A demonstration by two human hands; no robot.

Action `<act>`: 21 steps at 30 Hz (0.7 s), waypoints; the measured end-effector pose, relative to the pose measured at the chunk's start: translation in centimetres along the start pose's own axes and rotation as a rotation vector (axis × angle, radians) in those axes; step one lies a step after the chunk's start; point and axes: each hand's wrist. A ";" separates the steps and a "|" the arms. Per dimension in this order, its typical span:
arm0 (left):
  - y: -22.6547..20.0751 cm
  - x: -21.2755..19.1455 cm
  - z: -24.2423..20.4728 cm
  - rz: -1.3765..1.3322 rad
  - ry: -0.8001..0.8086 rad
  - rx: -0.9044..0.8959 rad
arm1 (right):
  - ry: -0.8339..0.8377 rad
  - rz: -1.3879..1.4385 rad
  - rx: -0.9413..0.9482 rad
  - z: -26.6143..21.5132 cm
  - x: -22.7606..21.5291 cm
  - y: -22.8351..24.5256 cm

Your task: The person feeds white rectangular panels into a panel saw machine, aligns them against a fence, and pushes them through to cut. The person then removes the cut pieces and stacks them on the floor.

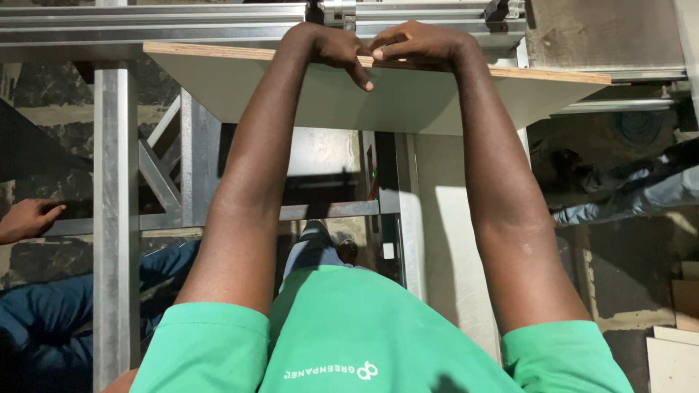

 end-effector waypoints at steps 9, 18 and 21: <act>-0.2 -0.2 -0.3 0.018 0.002 0.050 | -0.018 -0.079 -0.080 0.3 -0.2 -0.6; -0.9 -0.6 -0.6 0.018 0.038 -0.008 | -0.047 -0.056 -0.031 0.3 -0.1 -1.1; -1.1 -0.3 -0.7 0.012 0.019 -0.044 | -0.059 -0.053 -0.017 0.1 0.3 -1.0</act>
Point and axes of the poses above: each hand's wrist, its own z-axis towards the middle knuckle, its own x-axis out of the palm, y = z × x, and after that the axes turned 13 degrees about -y, right-handed
